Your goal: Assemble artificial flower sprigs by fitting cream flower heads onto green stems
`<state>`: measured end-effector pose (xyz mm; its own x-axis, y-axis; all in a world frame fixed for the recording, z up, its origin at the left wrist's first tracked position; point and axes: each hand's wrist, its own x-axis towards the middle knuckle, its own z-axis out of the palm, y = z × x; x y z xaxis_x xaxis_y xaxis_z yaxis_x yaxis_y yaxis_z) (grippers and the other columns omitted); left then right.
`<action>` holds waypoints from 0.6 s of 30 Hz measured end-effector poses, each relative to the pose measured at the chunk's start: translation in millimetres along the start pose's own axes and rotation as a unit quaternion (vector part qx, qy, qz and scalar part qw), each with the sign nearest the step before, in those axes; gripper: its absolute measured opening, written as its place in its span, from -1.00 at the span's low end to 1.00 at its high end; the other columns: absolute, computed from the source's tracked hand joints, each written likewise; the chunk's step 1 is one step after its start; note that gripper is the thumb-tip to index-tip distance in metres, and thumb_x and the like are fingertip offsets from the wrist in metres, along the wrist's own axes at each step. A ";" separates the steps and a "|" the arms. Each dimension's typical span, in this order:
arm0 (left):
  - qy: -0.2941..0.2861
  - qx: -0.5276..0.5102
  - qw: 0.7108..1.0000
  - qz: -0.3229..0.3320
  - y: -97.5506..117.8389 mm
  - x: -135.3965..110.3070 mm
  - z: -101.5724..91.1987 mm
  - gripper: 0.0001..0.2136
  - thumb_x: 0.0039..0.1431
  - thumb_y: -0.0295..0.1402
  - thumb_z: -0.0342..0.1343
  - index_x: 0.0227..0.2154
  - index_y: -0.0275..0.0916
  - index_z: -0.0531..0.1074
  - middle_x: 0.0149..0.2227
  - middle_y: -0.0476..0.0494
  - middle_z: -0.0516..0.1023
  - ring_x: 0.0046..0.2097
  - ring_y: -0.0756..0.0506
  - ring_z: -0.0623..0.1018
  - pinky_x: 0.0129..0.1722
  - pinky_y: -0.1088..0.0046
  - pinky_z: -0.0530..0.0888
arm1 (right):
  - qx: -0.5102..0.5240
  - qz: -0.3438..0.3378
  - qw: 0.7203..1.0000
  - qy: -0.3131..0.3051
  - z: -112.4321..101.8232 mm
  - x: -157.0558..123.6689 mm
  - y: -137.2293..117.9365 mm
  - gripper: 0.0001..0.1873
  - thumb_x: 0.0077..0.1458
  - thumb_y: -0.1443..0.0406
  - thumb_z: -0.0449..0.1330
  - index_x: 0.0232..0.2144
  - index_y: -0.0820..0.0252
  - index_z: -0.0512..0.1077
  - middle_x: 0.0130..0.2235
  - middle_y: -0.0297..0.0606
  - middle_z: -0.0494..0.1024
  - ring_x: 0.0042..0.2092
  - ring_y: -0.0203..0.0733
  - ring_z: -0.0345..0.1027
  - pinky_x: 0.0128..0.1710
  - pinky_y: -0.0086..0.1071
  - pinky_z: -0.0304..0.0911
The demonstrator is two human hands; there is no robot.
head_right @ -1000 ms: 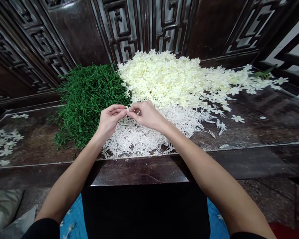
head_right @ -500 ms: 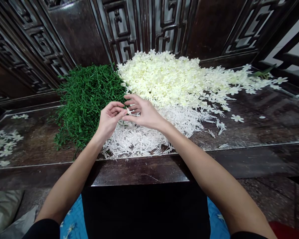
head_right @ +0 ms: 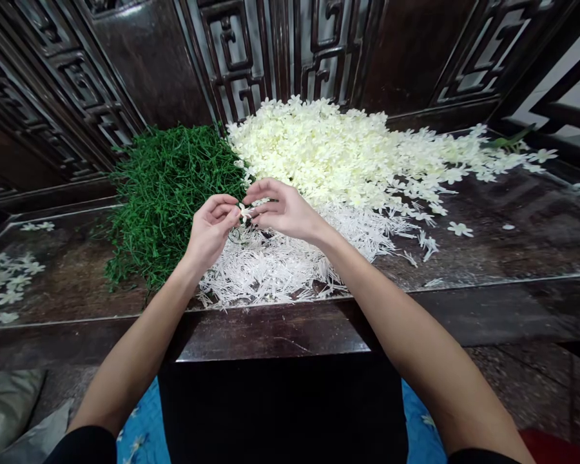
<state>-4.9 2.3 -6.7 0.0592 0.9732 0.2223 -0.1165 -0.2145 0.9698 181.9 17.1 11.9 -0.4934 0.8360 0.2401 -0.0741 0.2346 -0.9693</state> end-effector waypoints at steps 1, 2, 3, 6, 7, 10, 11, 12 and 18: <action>-0.006 -0.021 1.000 -0.015 0.9 0.1 0.2 -0.81 0.05 -0.41 0.29 -0.28 -0.21 0.44 -0.43 0.01 0.50 -0.40 0.06 0.46 -0.32 0.51 0.43 | 0.018 0.007 1.000 0.003 -0.7 0.4 -0.1 -0.50 -0.09 0.35 0.36 -0.05 0.19 0.37 -0.05 -0.14 0.51 -0.13 -0.10 0.51 -0.04 -0.06 0.46; -0.013 -0.038 0.999 -0.028 1.7 0.2 0.4 -0.80 0.04 -0.41 0.30 -0.27 -0.21 0.43 -0.43 0.02 0.49 -0.42 0.06 0.45 -0.35 0.51 0.42 | 0.030 0.013 0.999 0.006 -0.8 0.8 0.0 -0.48 -0.07 0.35 0.36 -0.02 0.19 0.37 -0.07 -0.15 0.53 -0.13 -0.10 0.51 -0.03 -0.06 0.45; -0.019 -0.050 0.998 -0.039 2.5 0.3 0.6 -0.79 0.03 -0.41 0.31 -0.27 -0.20 0.43 -0.44 0.03 0.49 -0.43 0.07 0.44 -0.36 0.52 0.41 | 0.037 0.017 0.999 0.008 -0.2 1.2 0.2 -0.49 -0.06 0.34 0.36 -0.02 0.19 0.38 -0.08 -0.15 0.53 -0.13 -0.10 0.51 -0.03 -0.05 0.45; -0.033 -0.066 0.996 -0.049 3.9 0.2 0.8 -0.76 0.01 -0.40 0.33 -0.26 -0.20 0.42 -0.43 0.03 0.48 -0.43 0.06 0.43 -0.37 0.51 0.41 | 0.058 0.017 0.998 0.019 4.2 2.1 1.8 -0.58 -0.07 0.32 0.38 -0.10 0.22 0.46 -0.09 -0.15 0.51 -0.16 -0.12 0.48 -0.08 -0.08 0.47; -0.036 -0.066 0.996 -0.047 4.0 0.3 0.7 -0.75 0.01 -0.40 0.33 -0.26 -0.19 0.42 -0.43 0.03 0.48 -0.43 0.06 0.43 -0.36 0.50 0.41 | 0.070 0.018 0.997 0.024 6.0 2.4 2.5 -0.59 -0.08 0.33 0.39 -0.13 0.23 0.47 -0.11 -0.16 0.51 -0.18 -0.14 0.48 -0.10 -0.10 0.47; -0.040 -0.053 0.997 -0.046 3.2 0.8 0.0 -0.75 0.03 -0.39 0.32 -0.24 -0.19 0.41 -0.42 0.03 0.47 -0.43 0.05 0.44 -0.35 0.48 0.41 | 0.110 0.021 0.993 0.038 10.0 3.2 4.4 -0.60 -0.13 0.34 0.41 -0.18 0.23 0.47 -0.21 -0.23 0.51 -0.24 -0.19 0.46 -0.10 -0.13 0.46; -0.039 -0.047 0.997 -0.047 2.8 1.1 -0.1 -0.75 0.04 -0.39 0.32 -0.24 -0.18 0.40 -0.42 0.03 0.46 -0.43 0.05 0.44 -0.34 0.47 0.42 | 0.116 0.026 0.992 0.041 10.7 3.5 4.8 -0.60 -0.15 0.33 0.42 -0.20 0.23 0.47 -0.24 -0.25 0.51 -0.25 -0.20 0.46 -0.09 -0.14 0.45; -0.037 -0.044 0.997 -0.048 2.4 1.3 -0.1 -0.75 0.04 -0.39 0.31 -0.24 -0.18 0.39 -0.42 0.03 0.46 -0.43 0.05 0.44 -0.34 0.47 0.42 | 0.120 0.032 0.991 0.047 11.1 3.9 5.1 -0.61 -0.16 0.33 0.43 -0.22 0.23 0.47 -0.26 -0.26 0.51 -0.25 -0.20 0.46 -0.09 -0.14 0.45; -0.018 -0.059 0.997 -0.036 1.3 0.9 1.4 -0.75 0.03 -0.43 0.29 -0.29 -0.18 0.32 -0.41 0.03 0.44 -0.41 0.06 0.44 -0.33 0.49 0.43 | 0.096 0.029 0.994 0.047 7.4 3.0 3.4 -0.60 -0.17 0.34 0.41 -0.22 0.22 0.43 -0.27 -0.26 0.50 -0.24 -0.20 0.44 -0.06 -0.14 0.45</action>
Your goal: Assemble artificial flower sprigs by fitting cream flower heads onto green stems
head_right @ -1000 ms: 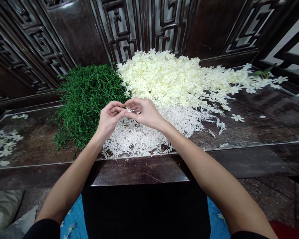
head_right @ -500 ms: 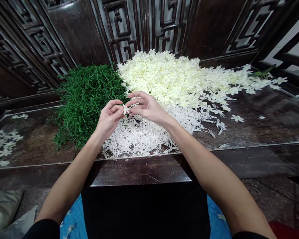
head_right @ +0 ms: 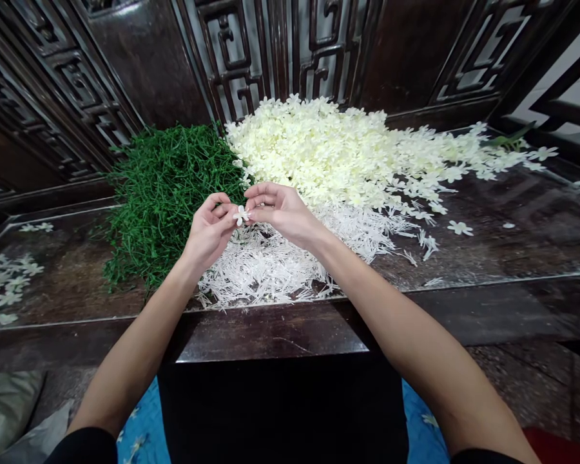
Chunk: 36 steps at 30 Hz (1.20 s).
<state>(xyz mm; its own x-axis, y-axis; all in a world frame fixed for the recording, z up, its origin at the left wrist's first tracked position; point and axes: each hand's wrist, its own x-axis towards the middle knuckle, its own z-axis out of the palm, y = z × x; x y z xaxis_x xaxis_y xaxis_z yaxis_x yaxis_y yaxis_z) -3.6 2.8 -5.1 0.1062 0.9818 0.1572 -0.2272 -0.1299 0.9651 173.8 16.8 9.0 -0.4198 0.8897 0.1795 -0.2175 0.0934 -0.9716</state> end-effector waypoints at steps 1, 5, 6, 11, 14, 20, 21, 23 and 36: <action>0.002 0.003 1.000 0.007 0.0 -0.4 0.1 -0.75 0.03 -0.44 0.29 -0.29 -0.18 0.32 -0.41 0.02 0.44 -0.40 0.06 0.44 -0.33 0.49 0.43 | -0.023 -0.011 1.000 -0.015 -0.4 -0.8 -0.6 -0.56 -0.16 0.35 0.41 -0.17 0.21 0.43 -0.19 -0.22 0.50 -0.19 -0.17 0.44 -0.05 -0.14 0.45; 0.014 0.070 0.996 0.046 0.5 -1.5 -0.4 -0.77 0.02 -0.43 0.28 -0.32 -0.18 0.33 -0.42 0.00 0.42 -0.36 0.03 0.44 -0.31 0.48 0.43 | -0.137 -0.052 0.986 -0.079 4.6 -4.4 0.3 -0.23 -0.16 0.31 0.44 0.14 0.09 0.35 0.21 -0.09 0.32 0.06 -0.01 0.38 0.02 -0.07 0.44; 0.015 0.088 0.994 0.055 0.7 -1.6 -0.6 -0.78 0.01 -0.42 0.28 -0.35 -0.19 0.32 -0.42 0.01 0.41 -0.34 0.02 0.45 -0.29 0.47 0.43 | -0.157 -0.056 0.983 -0.074 7.4 -5.0 2.0 -0.19 -0.15 0.28 0.45 0.18 0.08 0.33 0.23 -0.09 0.32 0.08 0.00 0.38 0.04 -0.04 0.43; 0.024 0.126 0.988 0.090 1.9 -0.5 -2.1 -0.75 -0.03 -0.42 0.29 -0.43 -0.19 0.26 -0.43 0.02 0.36 -0.35 0.03 0.43 -0.27 0.45 0.43 | -0.172 -0.089 0.980 0.039 17.9 -5.3 13.3 -0.69 0.01 0.22 0.36 -0.15 0.13 0.61 -0.08 -0.18 0.63 -0.06 -0.07 0.52 0.05 0.01 0.44; 0.032 0.121 0.988 0.090 1.3 0.3 -2.7 -0.74 -0.01 -0.41 0.29 -0.43 -0.18 0.24 -0.43 0.02 0.39 -0.34 0.02 0.44 -0.24 0.43 0.44 | -0.133 -0.086 0.985 0.070 18.1 -4.7 15.3 -0.83 -0.02 0.20 0.39 -0.33 0.10 0.66 -0.25 -0.22 0.67 -0.23 -0.12 0.58 -0.06 -0.04 0.52; 0.040 0.100 0.990 0.096 0.3 -1.0 -0.2 -0.74 0.01 -0.45 0.26 -0.45 -0.18 0.22 -0.45 0.01 0.43 -0.36 0.03 0.44 -0.27 0.45 0.42 | -0.128 -0.079 0.985 0.078 17.9 -4.8 11.4 -0.83 -0.06 0.18 0.41 -0.39 0.13 0.66 -0.35 -0.22 0.67 -0.34 -0.14 0.58 -0.19 -0.08 0.57; 0.038 0.101 0.990 0.089 0.9 -0.9 -0.5 -0.75 0.02 -0.44 0.27 -0.44 -0.18 0.23 -0.44 0.01 0.43 -0.36 0.03 0.44 -0.28 0.45 0.42 | -0.134 -0.078 0.985 0.075 17.7 -5.0 10.8 -0.83 -0.05 0.19 0.40 -0.37 0.13 0.66 -0.35 -0.22 0.67 -0.35 -0.15 0.58 -0.21 -0.09 0.58; 0.028 0.115 0.991 0.067 3.4 0.0 -3.0 -0.78 0.03 -0.42 0.26 -0.40 -0.18 0.28 -0.43 -0.01 0.45 -0.37 0.02 0.45 -0.32 0.45 0.42 | -0.141 -0.082 0.984 0.066 16.5 -5.5 9.0 -0.83 -0.03 0.21 0.39 -0.33 0.12 0.65 -0.34 -0.23 0.67 -0.37 -0.16 0.57 -0.23 -0.11 0.58; -0.110 0.562 0.810 0.124 20.3 -1.4 -24.7 -0.82 0.28 -0.43 -0.03 -0.19 -0.22 0.47 -0.34 -0.12 0.58 -0.35 -0.06 0.51 -0.35 0.43 0.35 | -0.143 -0.095 0.981 0.094 0.1 -2.8 -3.7 -0.87 -0.08 0.31 0.38 -0.39 0.23 0.62 -0.40 -0.21 0.65 -0.35 -0.12 0.60 -0.24 -0.18 0.60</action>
<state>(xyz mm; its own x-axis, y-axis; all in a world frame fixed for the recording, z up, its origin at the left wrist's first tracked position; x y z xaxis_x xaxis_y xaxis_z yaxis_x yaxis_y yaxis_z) -32.3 2.2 9.1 0.3910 0.8739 0.2890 0.7439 -0.4849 0.4598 175.7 13.9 12.1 -0.2201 0.9084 0.3555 -0.0091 0.3625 -0.9320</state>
